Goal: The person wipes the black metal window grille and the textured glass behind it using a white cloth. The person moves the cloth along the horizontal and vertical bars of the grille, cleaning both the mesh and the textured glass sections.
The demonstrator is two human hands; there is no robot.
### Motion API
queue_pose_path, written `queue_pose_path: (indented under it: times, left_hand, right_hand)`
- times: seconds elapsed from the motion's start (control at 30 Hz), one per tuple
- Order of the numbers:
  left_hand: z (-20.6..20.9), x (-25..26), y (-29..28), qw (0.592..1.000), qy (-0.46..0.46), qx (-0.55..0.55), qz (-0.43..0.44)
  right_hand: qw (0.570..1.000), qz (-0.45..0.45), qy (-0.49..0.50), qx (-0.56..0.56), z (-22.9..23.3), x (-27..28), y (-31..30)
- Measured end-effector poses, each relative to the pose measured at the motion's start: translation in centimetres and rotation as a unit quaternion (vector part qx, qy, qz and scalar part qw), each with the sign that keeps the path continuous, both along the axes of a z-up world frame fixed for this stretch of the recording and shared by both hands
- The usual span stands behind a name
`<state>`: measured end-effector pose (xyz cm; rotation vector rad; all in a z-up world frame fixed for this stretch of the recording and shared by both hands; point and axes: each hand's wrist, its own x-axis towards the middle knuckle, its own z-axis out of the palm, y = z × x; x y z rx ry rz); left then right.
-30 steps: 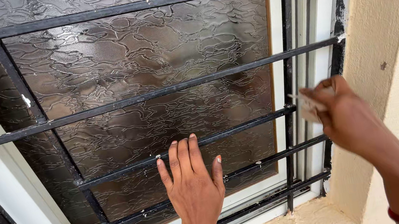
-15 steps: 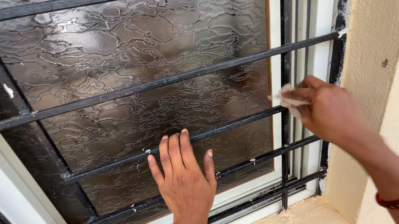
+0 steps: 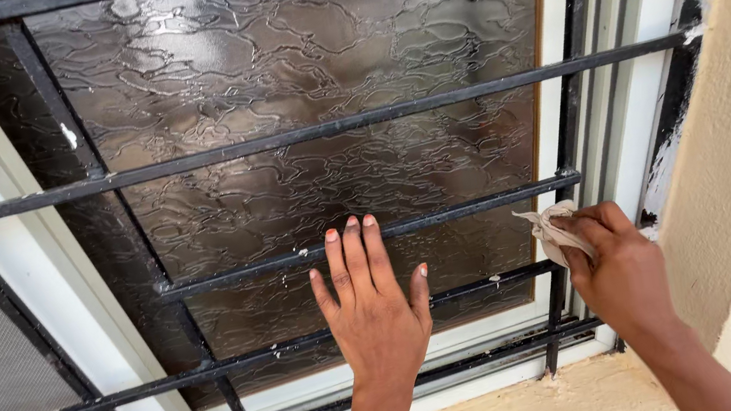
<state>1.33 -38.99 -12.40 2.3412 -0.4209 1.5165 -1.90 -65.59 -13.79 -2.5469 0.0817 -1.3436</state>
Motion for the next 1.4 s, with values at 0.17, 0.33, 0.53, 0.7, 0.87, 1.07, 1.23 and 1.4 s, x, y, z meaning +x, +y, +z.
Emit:
queue_pose_path:
  times: [0.17,0.33,0.53,0.7,0.87,1.07,1.23,1.4]
  left_hand:
    - [-2.1,-0.1,-0.7,1.0,-0.004,0.001,-0.01]
    - [-5.3,-0.9,-0.4,0.99,0.101,0.088,-0.037]
    - [-6.4,-0.5,-0.5,0.995,0.06,0.08,-0.027]
    - [-6.6,-0.5,-0.7,0.996,0.05,0.079,-0.013]
    - [-6.6,-0.4,-0.8,0.995,0.068,0.078,-0.011]
    - [-6.6,-0.7,-0.4,0.994,0.067,0.079,-0.02]
    - [-6.5,-0.7,-0.3,0.995,0.06,0.077,-0.022]
    - [-6.6,-0.4,-0.6,0.994,0.071,0.076,-0.017]
  right_hand:
    - [0.941,-0.077,0.326,-0.058,2.4,-1.2,-1.6]
    - [0.977,-0.029,0.197,0.073,1.9,-1.6,-1.3]
    - [0.95,-0.05,0.305,-0.039,0.3,-2.5,-2.1]
    - [0.98,-0.031,0.197,-0.022,0.5,-3.7,-2.1]
    - [0.971,0.059,-0.101,-0.209,-3.6,-0.8,1.9]
    - [0.987,0.024,-0.035,-0.158,-5.2,-0.2,-1.9]
    - [0.978,-0.159,0.077,-0.107,-3.4,-1.0,-5.8]
    - [0.972,-0.159,0.107,-0.137,-1.7,-1.8,-4.9]
